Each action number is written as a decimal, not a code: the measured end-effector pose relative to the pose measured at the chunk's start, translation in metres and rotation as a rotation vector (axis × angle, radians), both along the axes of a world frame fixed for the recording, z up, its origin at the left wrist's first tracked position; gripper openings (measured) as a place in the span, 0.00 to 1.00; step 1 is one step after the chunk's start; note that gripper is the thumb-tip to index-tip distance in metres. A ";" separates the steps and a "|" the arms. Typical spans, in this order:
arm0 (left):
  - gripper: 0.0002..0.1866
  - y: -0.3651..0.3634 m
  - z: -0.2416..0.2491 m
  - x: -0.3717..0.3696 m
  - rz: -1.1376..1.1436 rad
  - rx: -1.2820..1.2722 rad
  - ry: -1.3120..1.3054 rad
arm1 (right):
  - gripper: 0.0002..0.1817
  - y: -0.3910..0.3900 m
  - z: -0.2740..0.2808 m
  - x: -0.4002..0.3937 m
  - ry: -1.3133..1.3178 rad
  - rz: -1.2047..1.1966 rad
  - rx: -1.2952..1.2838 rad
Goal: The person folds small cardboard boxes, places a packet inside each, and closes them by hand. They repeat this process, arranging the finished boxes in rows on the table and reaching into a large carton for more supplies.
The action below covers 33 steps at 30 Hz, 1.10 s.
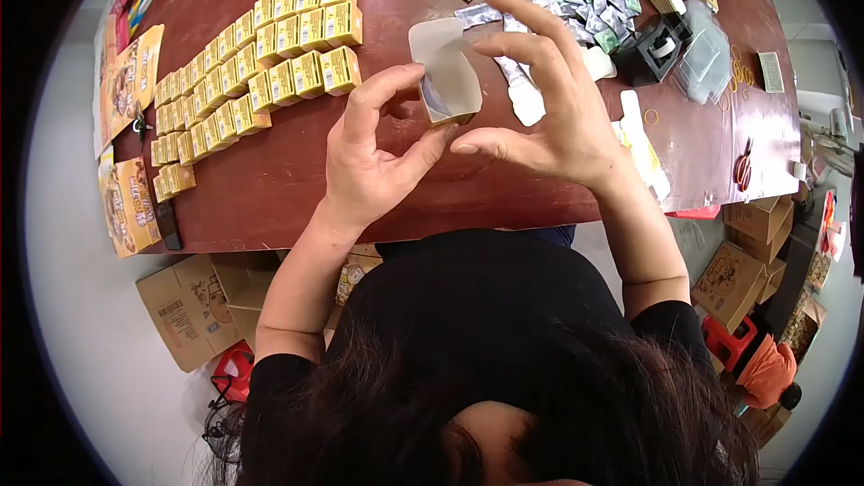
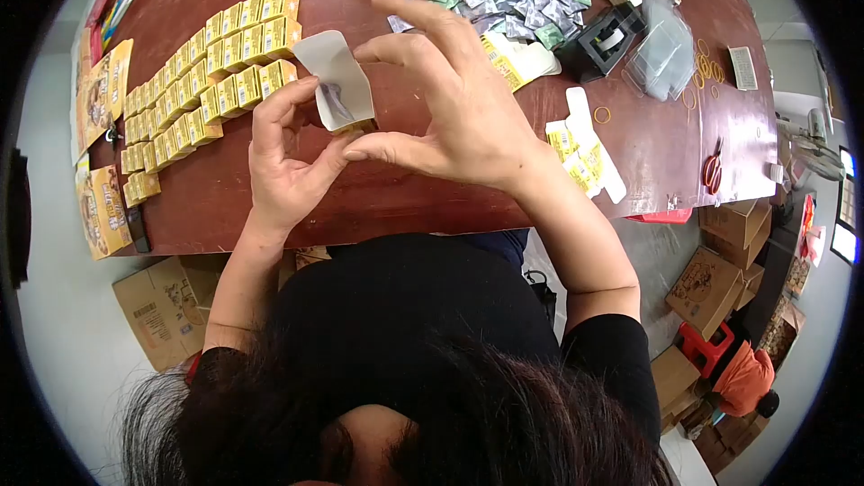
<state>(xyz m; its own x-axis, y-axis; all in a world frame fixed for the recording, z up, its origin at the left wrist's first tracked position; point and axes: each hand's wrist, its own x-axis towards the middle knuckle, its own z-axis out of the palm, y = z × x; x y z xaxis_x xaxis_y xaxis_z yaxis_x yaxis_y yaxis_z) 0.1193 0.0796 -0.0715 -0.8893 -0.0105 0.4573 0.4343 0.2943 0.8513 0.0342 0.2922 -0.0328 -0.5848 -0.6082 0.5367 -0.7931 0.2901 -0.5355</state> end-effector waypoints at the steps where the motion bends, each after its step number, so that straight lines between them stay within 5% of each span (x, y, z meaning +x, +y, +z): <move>1: 0.31 0.001 0.005 -0.001 -0.010 0.013 0.031 | 0.34 0.001 -0.003 -0.001 -0.157 0.086 -0.094; 7: 0.23 0.000 0.024 -0.005 -0.080 -0.221 0.045 | 0.26 0.002 -0.002 -0.002 -0.345 0.231 -0.136; 11: 0.28 -0.001 0.026 -0.002 -0.141 -0.281 0.023 | 0.27 0.009 0.000 -0.009 -0.361 0.325 -0.097; 13: 0.33 0.007 0.027 0.005 -0.178 0.229 -0.290 | 0.23 0.006 -0.003 -0.010 -0.324 0.322 -0.165; 15: 0.35 0.001 0.027 0.002 -0.185 0.172 -0.275 | 0.20 0.003 -0.007 -0.010 -0.290 0.318 -0.235; 18: 0.37 0.003 0.031 -0.002 -0.193 0.196 -0.280 | 0.25 -0.002 -0.015 -0.010 -0.249 0.369 -0.280; 23: 0.39 0.002 0.037 -0.004 -0.182 0.230 -0.274 | 0.38 -0.004 0.000 0.004 -0.624 0.350 -0.400; 25: 0.39 -0.002 0.038 -0.002 -0.188 0.132 -0.271 | 0.35 -0.005 0.005 0.009 -0.632 0.306 -0.359; 28: 0.39 -0.001 0.039 0.000 -0.178 0.178 -0.294 | 0.19 -0.017 0.007 0.019 -0.845 0.321 -0.806; 33: 0.35 0.000 0.034 -0.004 -0.215 0.234 -0.241 | 0.11 -0.014 0.016 0.013 -0.663 0.223 -0.410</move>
<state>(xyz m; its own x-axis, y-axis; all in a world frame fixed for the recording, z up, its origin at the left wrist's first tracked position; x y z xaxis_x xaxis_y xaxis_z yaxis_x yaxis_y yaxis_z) 0.1148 0.0798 -0.0371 -0.9642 0.1082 0.2423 0.2442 0.0044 0.9697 0.0471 0.2780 -0.0168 -0.7476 -0.5782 0.3267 -0.2897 -0.1588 -0.9439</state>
